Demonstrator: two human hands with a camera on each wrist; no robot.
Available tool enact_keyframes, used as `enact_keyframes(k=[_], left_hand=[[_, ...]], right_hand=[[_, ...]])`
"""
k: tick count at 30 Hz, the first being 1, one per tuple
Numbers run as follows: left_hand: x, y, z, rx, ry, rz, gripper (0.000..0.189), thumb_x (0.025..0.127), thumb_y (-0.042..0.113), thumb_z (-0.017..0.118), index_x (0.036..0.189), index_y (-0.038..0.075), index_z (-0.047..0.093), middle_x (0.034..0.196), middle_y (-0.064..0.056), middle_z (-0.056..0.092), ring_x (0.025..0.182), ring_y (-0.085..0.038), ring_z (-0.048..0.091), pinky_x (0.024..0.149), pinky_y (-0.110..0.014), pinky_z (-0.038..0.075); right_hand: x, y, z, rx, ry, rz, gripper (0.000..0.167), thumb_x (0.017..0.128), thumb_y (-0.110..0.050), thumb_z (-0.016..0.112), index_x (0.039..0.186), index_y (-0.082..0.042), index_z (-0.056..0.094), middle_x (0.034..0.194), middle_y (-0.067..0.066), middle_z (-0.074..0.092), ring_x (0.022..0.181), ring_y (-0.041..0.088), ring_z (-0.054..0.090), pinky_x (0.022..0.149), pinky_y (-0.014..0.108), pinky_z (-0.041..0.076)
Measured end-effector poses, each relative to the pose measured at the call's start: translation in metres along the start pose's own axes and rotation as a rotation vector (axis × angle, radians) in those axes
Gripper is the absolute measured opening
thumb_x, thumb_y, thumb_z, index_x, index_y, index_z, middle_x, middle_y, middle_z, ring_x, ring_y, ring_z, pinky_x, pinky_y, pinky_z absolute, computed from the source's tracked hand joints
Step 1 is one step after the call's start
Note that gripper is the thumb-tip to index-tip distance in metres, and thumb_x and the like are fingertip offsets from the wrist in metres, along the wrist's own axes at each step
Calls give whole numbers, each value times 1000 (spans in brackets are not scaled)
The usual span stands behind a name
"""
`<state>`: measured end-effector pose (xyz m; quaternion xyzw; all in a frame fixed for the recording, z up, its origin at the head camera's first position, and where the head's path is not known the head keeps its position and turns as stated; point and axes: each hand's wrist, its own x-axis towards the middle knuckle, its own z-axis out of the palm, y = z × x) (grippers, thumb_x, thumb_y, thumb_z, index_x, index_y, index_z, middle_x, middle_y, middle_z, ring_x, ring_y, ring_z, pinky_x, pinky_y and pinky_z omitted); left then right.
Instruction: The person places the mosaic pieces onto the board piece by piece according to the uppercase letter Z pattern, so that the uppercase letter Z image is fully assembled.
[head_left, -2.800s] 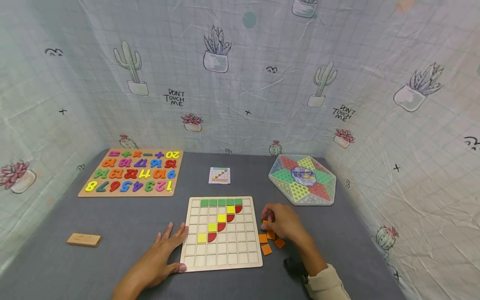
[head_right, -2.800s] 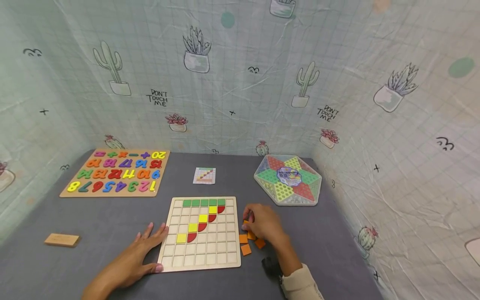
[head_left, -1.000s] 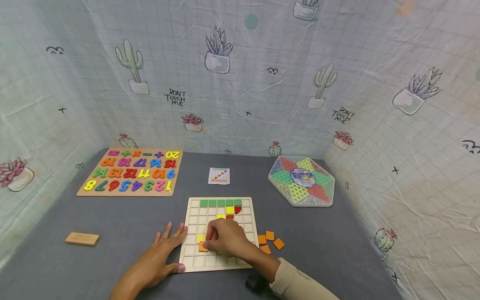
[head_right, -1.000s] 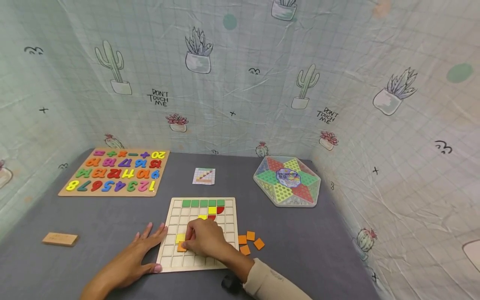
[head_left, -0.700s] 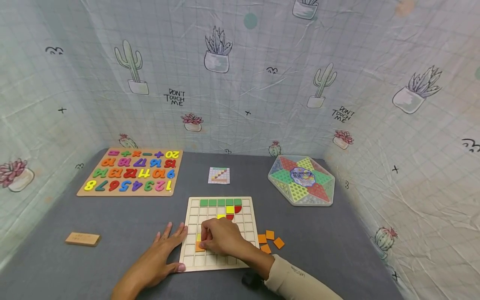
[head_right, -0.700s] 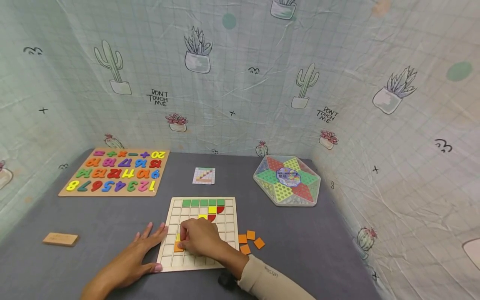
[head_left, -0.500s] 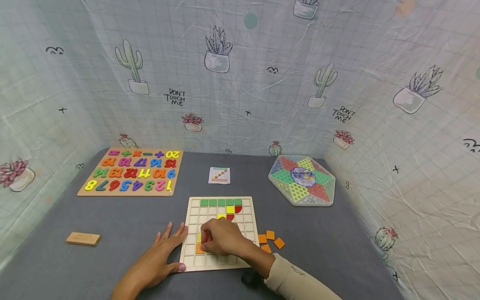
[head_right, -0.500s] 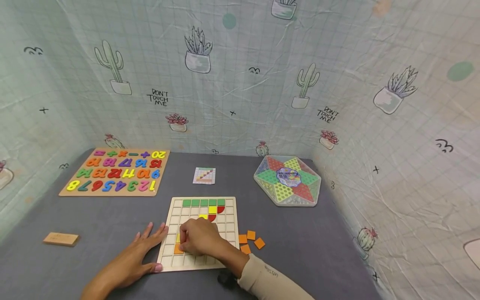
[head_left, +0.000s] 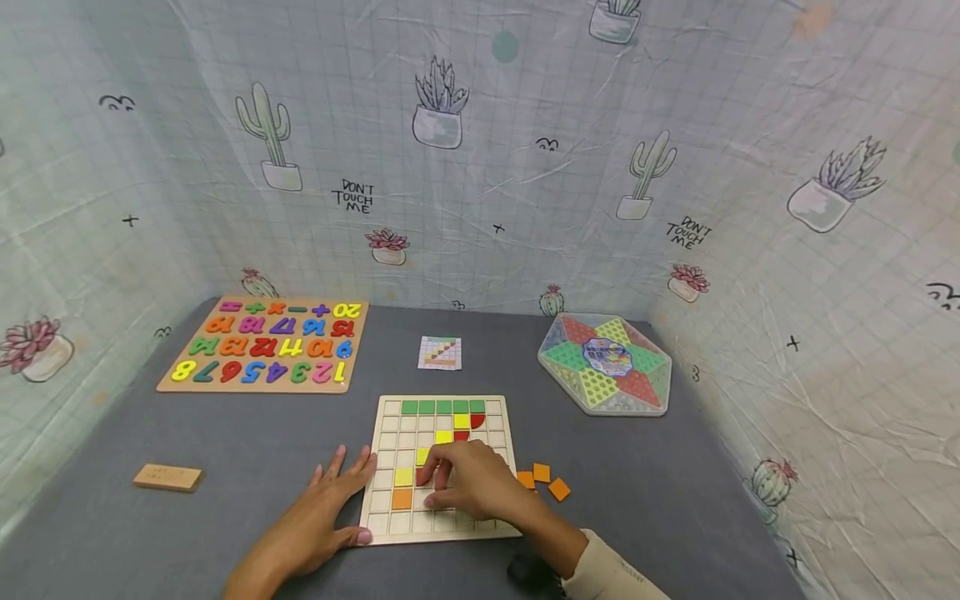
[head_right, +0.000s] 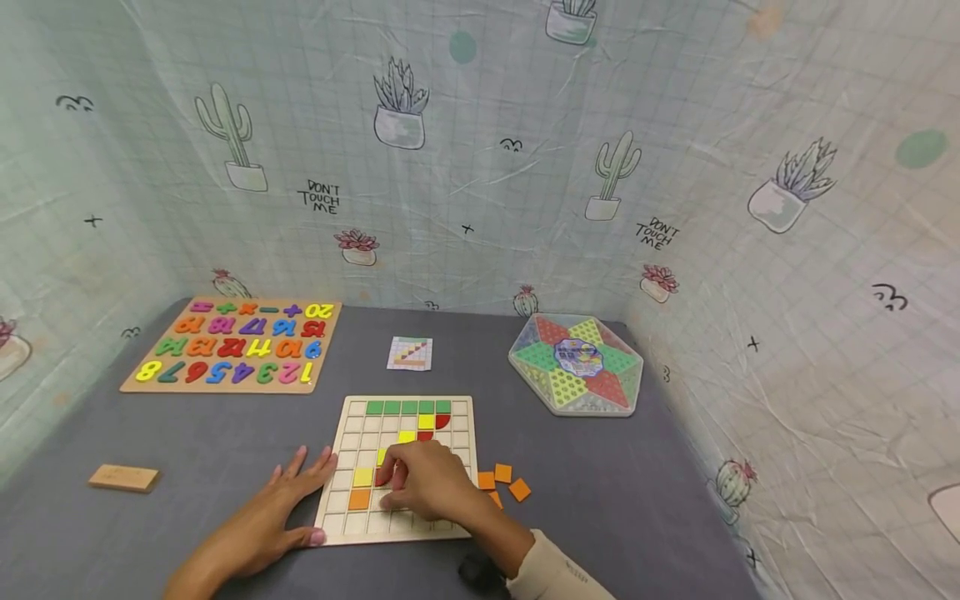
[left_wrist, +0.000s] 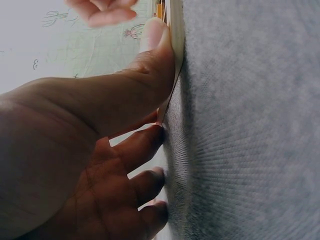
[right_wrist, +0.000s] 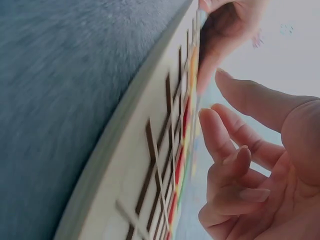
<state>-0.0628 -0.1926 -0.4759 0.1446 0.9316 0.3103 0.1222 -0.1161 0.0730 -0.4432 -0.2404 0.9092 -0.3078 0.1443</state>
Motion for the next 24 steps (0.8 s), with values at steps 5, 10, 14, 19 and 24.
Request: enact_keyframes(k=[5, 10, 14, 19, 24], left_hand=[[2, 1, 0, 14, -16, -25, 102, 78, 31, 92, 164, 10, 41, 175, -15, 27, 163, -51, 9, 125, -77, 11], [2, 1, 0, 11, -19, -25, 101, 79, 31, 91, 164, 9, 41, 175, -15, 26, 163, -51, 8, 125, -77, 10], [2, 1, 0, 8, -21, -24, 101, 80, 32, 91, 164, 9, 41, 175, -15, 26, 163, -51, 8, 125, -78, 9], [3, 1, 0, 10, -24, -30, 101, 80, 32, 91, 164, 9, 41, 175, -15, 27, 163, -51, 8, 125, -77, 10], [3, 2, 0, 8, -27, -41, 100, 80, 33, 91, 163, 8, 42, 174, -15, 29, 163, -51, 9, 125, -77, 10]], right_hand=[[-15, 19, -18, 86, 13, 24, 27, 81, -20, 94, 100, -21, 76, 78, -13, 67, 71, 8, 57, 62, 23, 46], [-29, 40, -38, 129, 29, 6, 29, 82, -16, 93, 105, -13, 76, 86, -1, 72, 64, 12, 55, 59, 24, 46], [-41, 56, -53, 152, 45, 23, 30, 84, -16, 92, 108, -10, 75, 92, 7, 72, 68, 15, 57, 61, 25, 48], [-53, 74, -64, 131, 77, 44, 31, 84, -15, 92, 109, -9, 75, 97, 7, 72, 78, 23, 62, 65, 24, 49], [-60, 88, -66, 90, 85, 50, 30, 81, -14, 93, 106, -10, 76, 101, 4, 74, 89, 25, 65, 70, 24, 50]])
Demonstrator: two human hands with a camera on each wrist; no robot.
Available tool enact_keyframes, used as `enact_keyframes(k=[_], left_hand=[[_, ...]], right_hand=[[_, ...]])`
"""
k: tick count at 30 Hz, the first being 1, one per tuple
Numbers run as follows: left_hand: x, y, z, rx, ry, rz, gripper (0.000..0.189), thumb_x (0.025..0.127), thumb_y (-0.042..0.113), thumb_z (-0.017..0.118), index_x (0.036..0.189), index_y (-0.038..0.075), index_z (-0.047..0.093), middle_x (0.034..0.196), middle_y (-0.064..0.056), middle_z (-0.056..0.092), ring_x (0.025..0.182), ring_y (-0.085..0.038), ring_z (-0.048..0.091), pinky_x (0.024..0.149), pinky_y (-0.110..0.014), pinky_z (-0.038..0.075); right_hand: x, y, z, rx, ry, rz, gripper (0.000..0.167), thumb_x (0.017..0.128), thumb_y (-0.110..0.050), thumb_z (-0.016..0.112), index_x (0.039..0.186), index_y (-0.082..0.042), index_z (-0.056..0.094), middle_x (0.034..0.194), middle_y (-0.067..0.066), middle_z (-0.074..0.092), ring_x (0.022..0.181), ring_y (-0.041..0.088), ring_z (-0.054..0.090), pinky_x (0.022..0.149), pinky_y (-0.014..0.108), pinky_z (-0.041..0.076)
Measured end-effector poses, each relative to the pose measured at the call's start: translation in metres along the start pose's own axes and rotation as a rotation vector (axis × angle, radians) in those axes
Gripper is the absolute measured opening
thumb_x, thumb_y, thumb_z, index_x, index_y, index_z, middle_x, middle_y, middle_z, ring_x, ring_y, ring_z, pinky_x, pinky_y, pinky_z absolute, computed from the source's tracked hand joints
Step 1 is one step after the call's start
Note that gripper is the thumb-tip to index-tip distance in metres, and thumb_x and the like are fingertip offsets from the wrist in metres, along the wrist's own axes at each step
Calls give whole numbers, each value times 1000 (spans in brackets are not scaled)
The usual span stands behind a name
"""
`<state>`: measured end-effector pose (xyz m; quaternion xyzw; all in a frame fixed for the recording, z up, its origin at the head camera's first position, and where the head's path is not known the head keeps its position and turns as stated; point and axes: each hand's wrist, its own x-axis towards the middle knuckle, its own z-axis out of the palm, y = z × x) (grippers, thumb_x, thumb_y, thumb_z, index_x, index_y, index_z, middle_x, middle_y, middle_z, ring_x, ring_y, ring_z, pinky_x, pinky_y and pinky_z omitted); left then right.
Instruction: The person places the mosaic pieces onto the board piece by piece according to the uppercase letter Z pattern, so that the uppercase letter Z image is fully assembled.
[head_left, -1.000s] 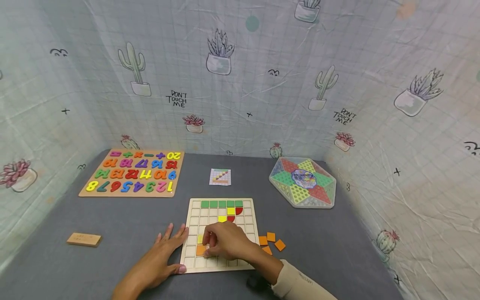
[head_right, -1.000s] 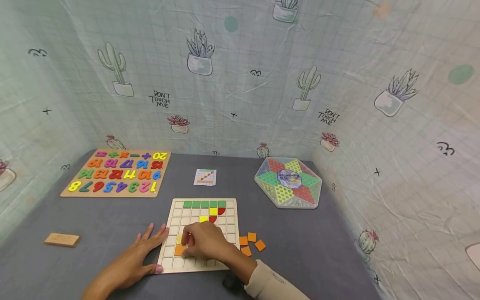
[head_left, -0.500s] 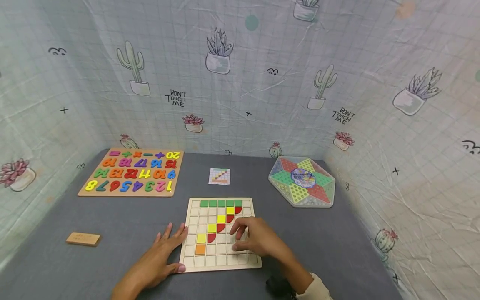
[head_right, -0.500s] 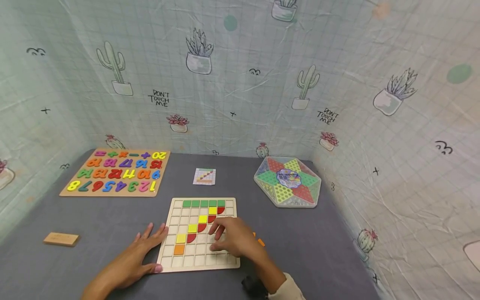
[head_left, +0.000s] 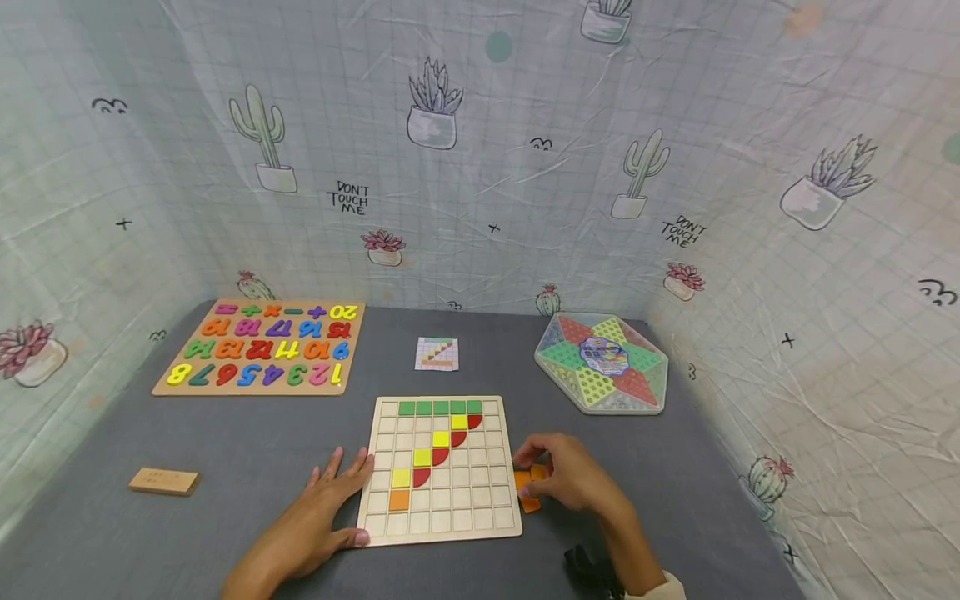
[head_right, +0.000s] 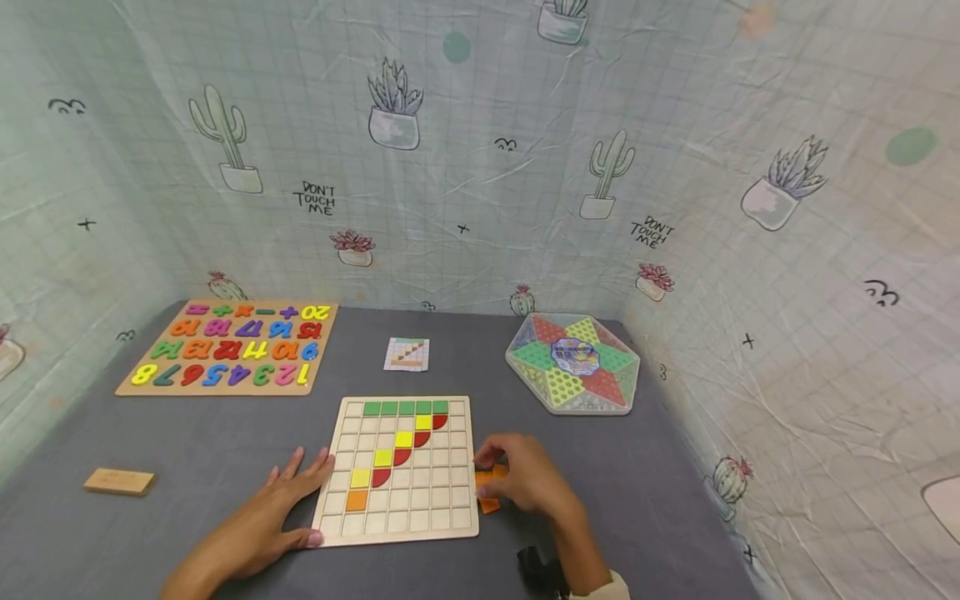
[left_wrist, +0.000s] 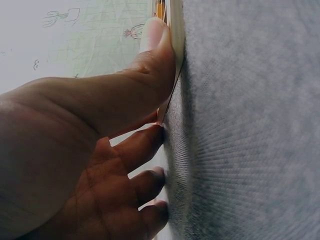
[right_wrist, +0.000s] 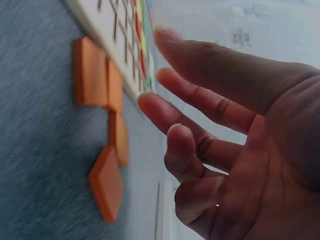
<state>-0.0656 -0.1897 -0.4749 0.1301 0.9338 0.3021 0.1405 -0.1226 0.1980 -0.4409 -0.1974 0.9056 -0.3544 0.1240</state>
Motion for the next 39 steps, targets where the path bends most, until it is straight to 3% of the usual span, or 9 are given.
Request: enact_keyframes(k=[5, 19, 28, 34, 39], left_hand=[[-1, -1, 0, -10, 11, 3, 100, 80, 34, 91, 163, 7, 43, 174, -15, 29, 163, -51, 9, 126, -76, 10], [-2, -1, 0, -11, 12, 4, 100, 79, 35, 91, 163, 7, 43, 174, -15, 29, 163, -51, 8, 125, -77, 8], [-2, -1, 0, -6, 4, -7, 101, 79, 35, 91, 163, 8, 42, 175, -15, 27, 163, -51, 7, 125, -77, 8], [0, 0, 0, -2, -1, -13, 101, 79, 34, 91, 163, 8, 42, 175, -15, 28, 163, -51, 7, 126, -76, 8], [-1, -1, 1, -7, 0, -4, 101, 79, 33, 91, 164, 9, 41, 175, -15, 27, 163, -51, 7, 125, -77, 8]], right_hand=[[-2, 5, 6, -95, 10, 15, 32, 78, -17, 96, 104, -15, 77, 100, -2, 72, 90, 16, 62, 77, 27, 51], [-1, 6, 16, -173, 105, 65, 29, 78, -16, 96, 84, -20, 68, 77, -5, 59, 69, 7, 51, 63, 24, 43], [1, -4, 18, -90, 144, 4, 20, 84, -15, 91, 85, -24, 73, 71, -12, 61, 65, 4, 52, 61, 23, 44], [3, -15, 28, -15, 196, 35, 20, 85, -25, 91, 84, -23, 71, 72, -12, 65, 56, 7, 51, 50, 23, 41], [8, -26, 44, 11, 180, 29, 23, 84, -29, 91, 81, -26, 69, 73, -13, 66, 57, 7, 50, 51, 22, 40]])
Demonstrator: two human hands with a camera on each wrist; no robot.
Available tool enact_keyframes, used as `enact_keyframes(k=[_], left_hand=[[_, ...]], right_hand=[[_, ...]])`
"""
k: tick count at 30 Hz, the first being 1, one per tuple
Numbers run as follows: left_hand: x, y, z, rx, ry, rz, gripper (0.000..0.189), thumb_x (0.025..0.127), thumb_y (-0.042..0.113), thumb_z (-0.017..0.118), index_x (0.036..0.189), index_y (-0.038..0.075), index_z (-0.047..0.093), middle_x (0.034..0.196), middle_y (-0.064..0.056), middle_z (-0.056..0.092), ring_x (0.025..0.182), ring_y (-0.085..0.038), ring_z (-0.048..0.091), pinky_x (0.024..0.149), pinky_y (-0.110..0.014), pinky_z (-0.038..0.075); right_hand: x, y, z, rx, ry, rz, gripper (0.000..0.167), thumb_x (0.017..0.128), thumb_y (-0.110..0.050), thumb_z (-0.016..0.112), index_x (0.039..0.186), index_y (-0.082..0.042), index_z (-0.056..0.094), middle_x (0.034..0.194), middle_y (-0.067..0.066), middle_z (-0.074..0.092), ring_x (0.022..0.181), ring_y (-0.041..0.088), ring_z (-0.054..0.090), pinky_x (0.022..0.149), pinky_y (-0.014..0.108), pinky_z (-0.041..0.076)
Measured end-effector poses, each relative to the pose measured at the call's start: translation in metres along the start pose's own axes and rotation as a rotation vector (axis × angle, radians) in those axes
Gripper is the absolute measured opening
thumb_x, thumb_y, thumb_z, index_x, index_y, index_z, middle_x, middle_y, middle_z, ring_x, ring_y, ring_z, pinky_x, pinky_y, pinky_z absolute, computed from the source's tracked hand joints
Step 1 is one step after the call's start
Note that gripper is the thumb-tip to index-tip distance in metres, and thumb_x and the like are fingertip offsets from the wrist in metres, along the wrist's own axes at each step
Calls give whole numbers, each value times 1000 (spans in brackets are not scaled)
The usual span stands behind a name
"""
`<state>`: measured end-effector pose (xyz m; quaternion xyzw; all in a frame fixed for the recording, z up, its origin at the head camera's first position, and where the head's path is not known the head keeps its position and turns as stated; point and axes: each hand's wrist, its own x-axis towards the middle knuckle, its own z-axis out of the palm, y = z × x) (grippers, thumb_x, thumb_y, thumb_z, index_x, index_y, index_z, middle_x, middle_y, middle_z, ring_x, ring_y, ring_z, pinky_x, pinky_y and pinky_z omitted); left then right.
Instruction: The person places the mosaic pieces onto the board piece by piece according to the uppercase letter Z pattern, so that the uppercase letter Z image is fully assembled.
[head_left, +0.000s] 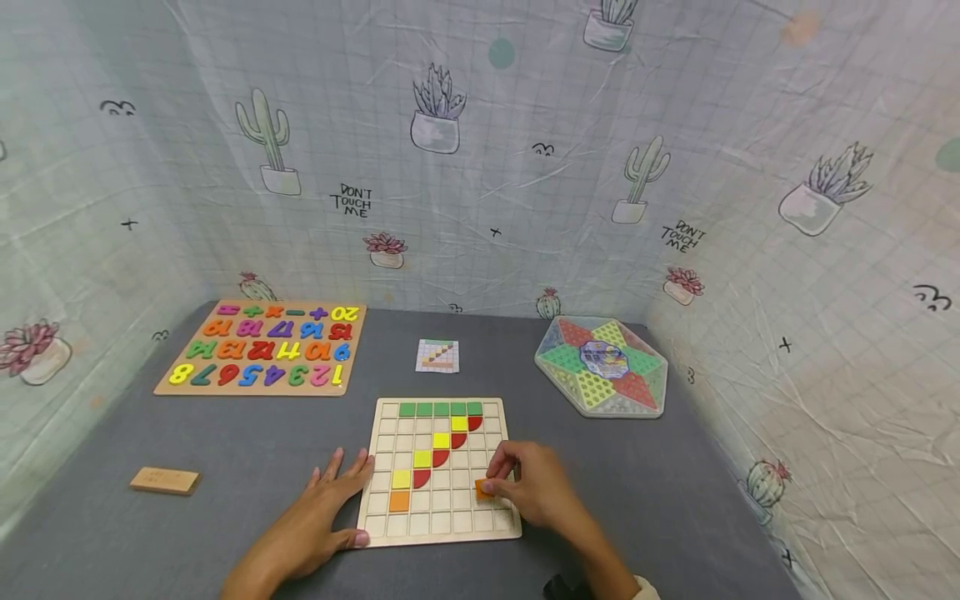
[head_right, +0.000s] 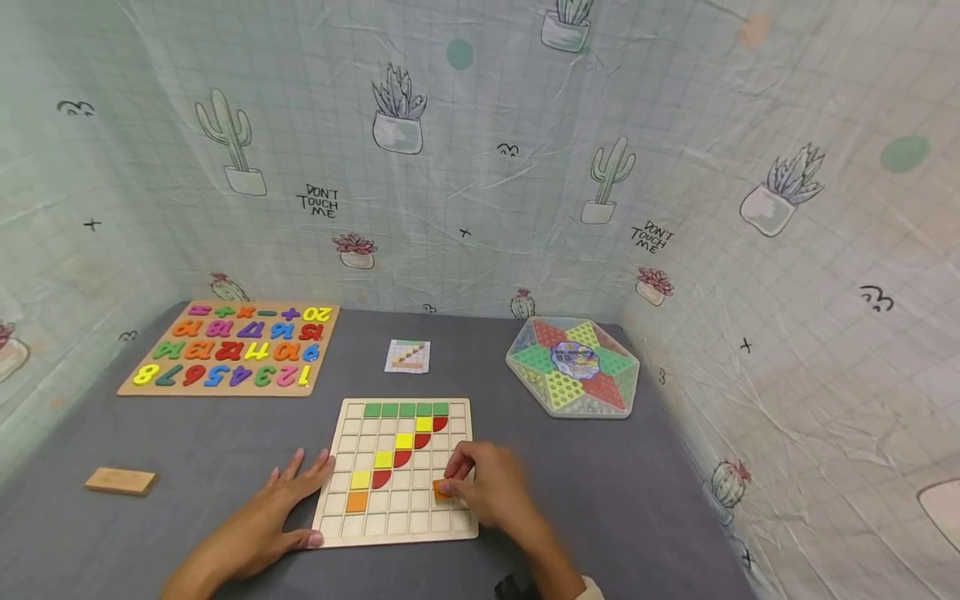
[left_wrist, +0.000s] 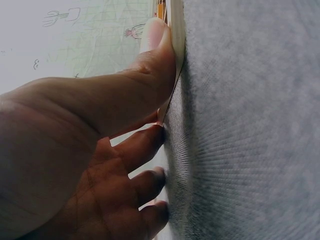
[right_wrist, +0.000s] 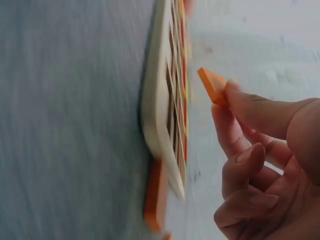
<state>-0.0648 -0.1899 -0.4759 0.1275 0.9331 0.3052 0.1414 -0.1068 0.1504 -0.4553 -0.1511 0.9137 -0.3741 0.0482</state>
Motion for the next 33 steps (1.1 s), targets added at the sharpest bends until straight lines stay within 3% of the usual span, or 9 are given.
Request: enact_keyframes(k=[10, 20, 26, 33], left_hand=[[-1, 0, 0, -11, -1, 9, 101, 78, 33, 91, 164, 10, 42, 174, -15, 28, 163, -52, 8, 125, -77, 8], [-1, -1, 0, -8, 7, 28, 101, 79, 35, 91, 163, 8, 43, 174, -16, 29, 162, -53, 9, 125, -78, 9], [-1, -1, -1, -7, 10, 33, 101, 79, 36, 91, 163, 8, 43, 174, -16, 29, 162, -53, 9, 124, -78, 9], [-2, -2, 0, -4, 24, 60, 99, 80, 35, 90, 162, 5, 43, 173, -19, 31, 161, -55, 12, 123, -80, 12]], right_hand=[[17, -23, 29, 25, -115, -48, 22, 85, -27, 91, 80, -26, 69, 73, -13, 65, 60, 6, 54, 54, 21, 41], [32, -43, 44, -77, -80, -39, 27, 84, -26, 92, 74, -26, 67, 68, -15, 61, 62, 2, 55, 58, 23, 43], [32, -47, 49, -43, -47, -50, 28, 83, -26, 93, 73, -26, 66, 68, -16, 61, 65, 1, 54, 59, 23, 41], [34, -49, 59, -178, -75, -64, 34, 85, -30, 91, 68, -28, 62, 61, -16, 54, 56, 4, 49, 50, 25, 38]])
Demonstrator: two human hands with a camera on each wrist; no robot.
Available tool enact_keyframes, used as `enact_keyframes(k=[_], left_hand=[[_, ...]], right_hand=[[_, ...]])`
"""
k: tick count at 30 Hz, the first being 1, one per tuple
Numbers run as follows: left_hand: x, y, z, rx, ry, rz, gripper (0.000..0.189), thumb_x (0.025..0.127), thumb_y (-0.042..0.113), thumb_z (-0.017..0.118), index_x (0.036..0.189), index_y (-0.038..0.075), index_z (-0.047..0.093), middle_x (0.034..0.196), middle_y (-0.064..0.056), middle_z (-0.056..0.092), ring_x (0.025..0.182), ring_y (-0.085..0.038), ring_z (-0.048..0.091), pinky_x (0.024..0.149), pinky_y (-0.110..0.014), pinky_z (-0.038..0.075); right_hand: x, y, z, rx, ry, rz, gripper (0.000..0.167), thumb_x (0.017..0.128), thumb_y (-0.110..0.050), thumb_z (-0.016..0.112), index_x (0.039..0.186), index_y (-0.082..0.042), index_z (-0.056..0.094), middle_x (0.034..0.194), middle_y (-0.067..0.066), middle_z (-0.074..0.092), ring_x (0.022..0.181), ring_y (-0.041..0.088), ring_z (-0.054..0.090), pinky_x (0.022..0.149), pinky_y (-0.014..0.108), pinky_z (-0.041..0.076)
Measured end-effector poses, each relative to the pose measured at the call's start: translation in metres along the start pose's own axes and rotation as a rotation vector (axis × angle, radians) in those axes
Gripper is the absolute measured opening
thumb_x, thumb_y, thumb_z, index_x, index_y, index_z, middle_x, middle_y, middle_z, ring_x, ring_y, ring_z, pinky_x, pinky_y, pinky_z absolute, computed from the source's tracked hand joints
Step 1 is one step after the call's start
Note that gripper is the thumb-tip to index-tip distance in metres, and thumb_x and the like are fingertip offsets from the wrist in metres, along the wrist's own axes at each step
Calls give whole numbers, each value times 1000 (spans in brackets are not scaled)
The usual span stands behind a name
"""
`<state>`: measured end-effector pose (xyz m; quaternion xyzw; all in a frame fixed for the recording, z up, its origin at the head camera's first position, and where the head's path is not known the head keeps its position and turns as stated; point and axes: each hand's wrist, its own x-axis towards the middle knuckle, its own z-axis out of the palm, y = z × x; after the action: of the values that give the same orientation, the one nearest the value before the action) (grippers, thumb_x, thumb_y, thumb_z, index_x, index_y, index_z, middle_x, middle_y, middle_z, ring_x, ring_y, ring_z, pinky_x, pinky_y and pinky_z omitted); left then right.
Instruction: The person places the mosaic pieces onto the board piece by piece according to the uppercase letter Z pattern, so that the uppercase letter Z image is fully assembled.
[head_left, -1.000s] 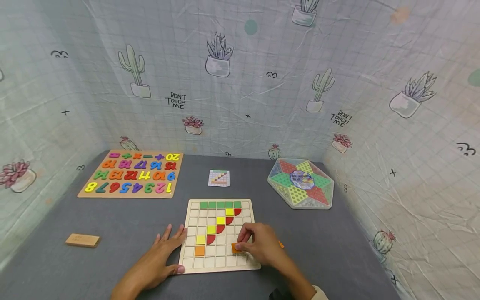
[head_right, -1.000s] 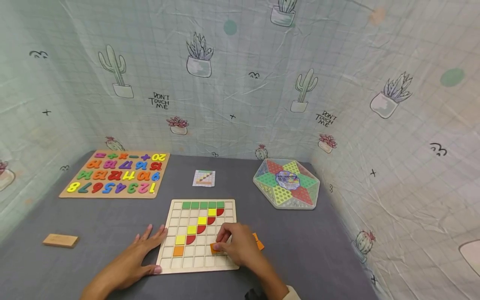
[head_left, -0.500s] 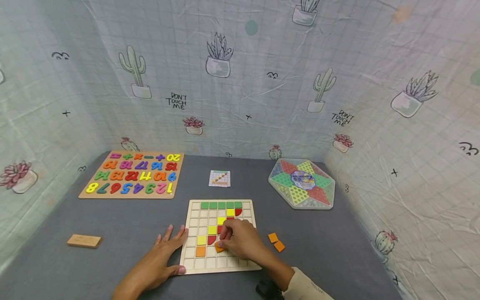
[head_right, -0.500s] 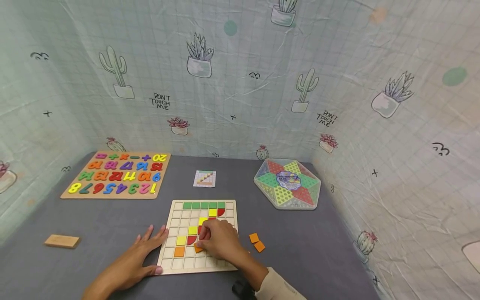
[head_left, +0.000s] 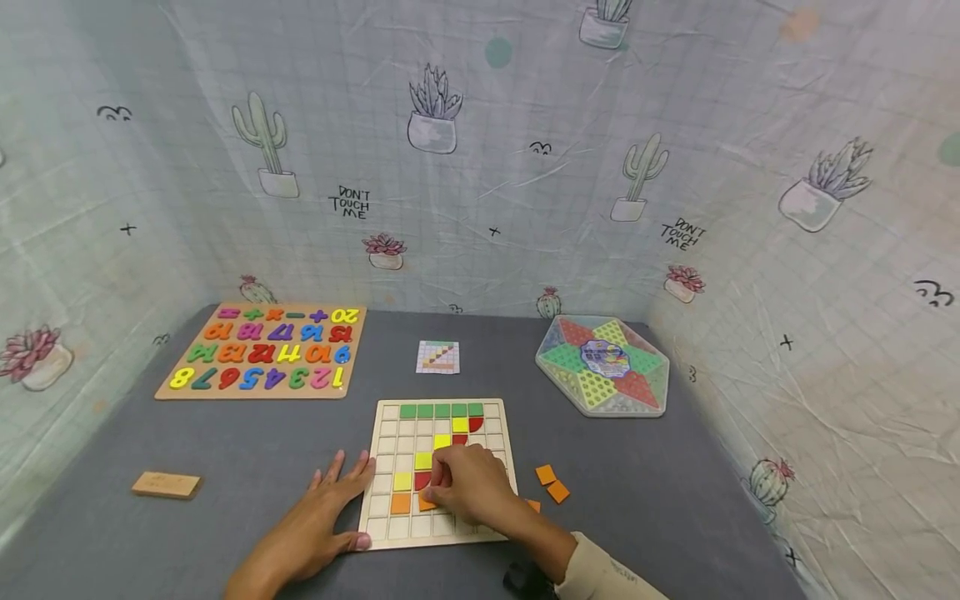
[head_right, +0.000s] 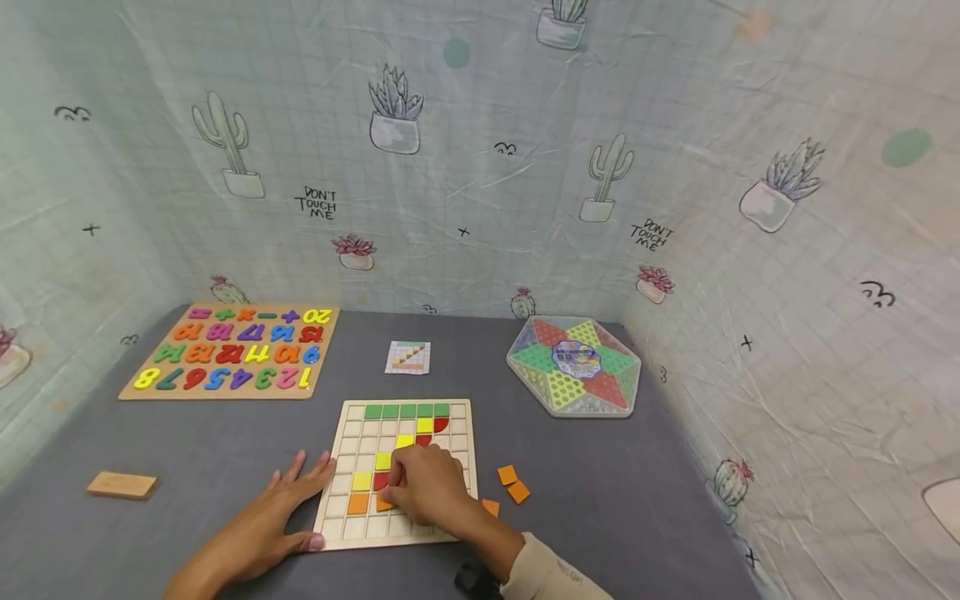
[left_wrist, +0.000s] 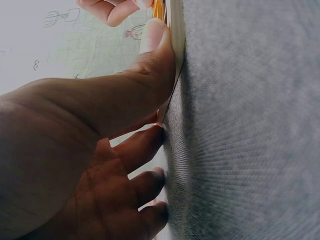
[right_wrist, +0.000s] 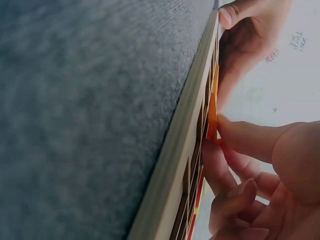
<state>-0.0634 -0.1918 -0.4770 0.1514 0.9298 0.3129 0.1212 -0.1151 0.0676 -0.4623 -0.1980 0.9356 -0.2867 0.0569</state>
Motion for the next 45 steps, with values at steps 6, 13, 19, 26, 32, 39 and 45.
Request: enact_keyframes(k=[6, 13, 19, 26, 32, 39, 45], left_hand=[[-3, -1, 1, -4, 25, 37, 98, 80, 35, 90, 161, 4, 44, 172, -20, 32, 160, -56, 14, 122, -81, 14], [-2, -2, 2, 10, 18, 38, 99, 79, 36, 90, 161, 4, 44, 172, -21, 32, 160, -57, 15, 121, -81, 15], [-2, -2, 2, -11, 13, 34, 100, 79, 36, 90, 162, 4, 43, 172, -21, 32, 160, -56, 13, 122, -81, 14], [-2, -3, 4, -9, 1, 4, 101, 79, 35, 91, 162, 6, 43, 172, -19, 31, 161, -55, 12, 123, -80, 11], [0, -1, 1, -9, -1, -25, 101, 78, 35, 91, 162, 7, 43, 173, -17, 30, 162, -53, 10, 124, -79, 9], [1, -1, 0, 9, -13, -40, 101, 79, 36, 91, 162, 7, 43, 173, -17, 30, 162, -53, 10, 124, -79, 10], [0, 0, 0, 9, -17, -36, 100, 79, 35, 91, 163, 6, 43, 174, -17, 29, 162, -52, 9, 124, -79, 10]], right_hand=[[4, -6, 4, -44, -28, -14, 31, 86, -33, 91, 71, -28, 64, 63, -15, 55, 58, 5, 49, 52, 26, 39], [4, -10, 2, -69, -73, -43, 29, 88, -27, 89, 71, -26, 65, 60, -14, 53, 55, 6, 48, 48, 25, 39], [0, -11, -2, -75, -105, -60, 23, 88, -24, 89, 75, -26, 69, 62, -15, 55, 57, 3, 49, 50, 24, 40], [-10, -2, -10, 43, -133, -26, 20, 83, -26, 93, 91, -27, 75, 70, -17, 62, 65, 0, 53, 59, 22, 43], [-20, 11, -28, 133, -101, 13, 20, 85, -27, 91, 95, -25, 75, 75, -16, 64, 62, 5, 52, 57, 22, 42], [-31, 40, -52, 225, -91, -5, 22, 86, -21, 91, 101, -16, 76, 80, -8, 67, 58, 9, 51, 55, 22, 43], [-43, 67, -66, 265, -123, -22, 23, 88, -18, 89, 105, -10, 75, 82, -5, 70, 61, 10, 52, 56, 22, 45]])
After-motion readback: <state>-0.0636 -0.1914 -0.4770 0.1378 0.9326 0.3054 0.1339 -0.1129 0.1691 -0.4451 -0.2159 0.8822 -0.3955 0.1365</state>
